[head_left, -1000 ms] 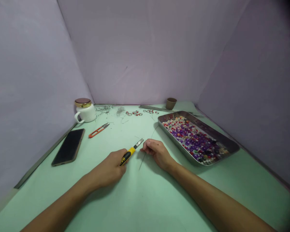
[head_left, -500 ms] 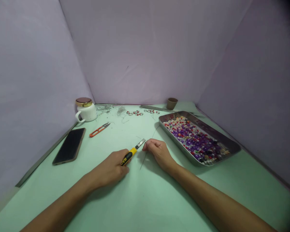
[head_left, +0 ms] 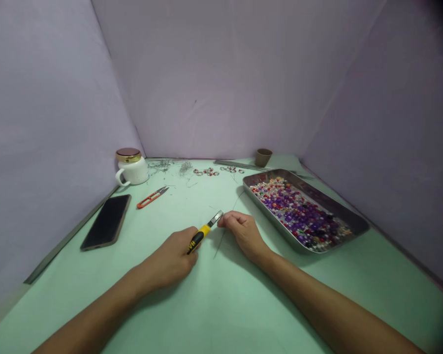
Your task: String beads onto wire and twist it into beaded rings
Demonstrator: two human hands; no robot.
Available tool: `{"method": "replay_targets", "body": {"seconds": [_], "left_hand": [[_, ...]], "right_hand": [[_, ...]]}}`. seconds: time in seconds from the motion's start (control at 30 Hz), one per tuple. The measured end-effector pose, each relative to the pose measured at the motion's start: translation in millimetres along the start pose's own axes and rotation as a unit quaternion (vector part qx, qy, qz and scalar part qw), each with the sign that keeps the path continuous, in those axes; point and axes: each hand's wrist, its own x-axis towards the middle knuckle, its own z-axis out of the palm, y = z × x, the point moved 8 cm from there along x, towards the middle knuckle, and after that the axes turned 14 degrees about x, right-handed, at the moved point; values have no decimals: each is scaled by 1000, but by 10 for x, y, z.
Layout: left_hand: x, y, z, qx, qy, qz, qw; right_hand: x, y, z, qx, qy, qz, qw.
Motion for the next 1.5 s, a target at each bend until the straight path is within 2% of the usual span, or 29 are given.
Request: {"method": "replay_targets", "body": {"seconds": [0.17,0.33,0.43,0.57,0.63,0.77,0.87,0.9,0.97,1.03,1.07,1.1,1.13,1.17,1.23,1.3,1.4,1.5], "left_hand": [[3,-39,-4,-13,35,-48,998],[-2,-1,36,4,1,-33,999],[-16,21,33,59,11,-59,996],[-17,66,10,180,54,-86,978],[-9,65,13,167,60,-77,981],[3,5,9,2,27,-33,999],[-6,-7,61,-169,-52,-3,984],[-17,8,108,-241,-93,4,966],[-46,57,198,-382,-167,10,909],[-63,102,243,-482,-205,12,852],[-65,112,254,-508,-213,10,834],[-66,113,259,-515,-216,7,830],[-64,102,257,-499,-212,3,840],[-59,79,242,-458,-201,-1,866],[-44,15,160,-320,-149,-8,936],[-41,-20,40,-168,-81,-12,982],[-64,-12,-54,-13,-11,-35,999],[-82,32,-49,112,25,-67,991]], "right_hand": [[2,-14,-12,-4,6,-10,1000],[-1,-16,1,-26,-7,-14,1000],[-4,-5,1,-43,-6,-16,999],[-8,-17,7,-39,0,-20,999],[-10,-22,14,-26,-3,-16,1000],[-11,23,62,13,-51,-4,999],[-11,81,63,38,-79,-9,996],[-12,98,56,43,-83,-12,996],[-17,121,44,49,-87,-15,995],[-22,128,38,48,-87,-16,995],[-24,127,36,44,-85,-15,995],[-24,124,34,40,-81,-13,996],[-24,121,34,35,-77,-11,996],[-23,120,34,30,-73,-7,997],[-21,119,40,22,-68,1,997],[-21,115,56,15,-67,12,998],[-28,95,79,-1,-65,27,998],[-32,70,85,-11,-57,35,998]]}}
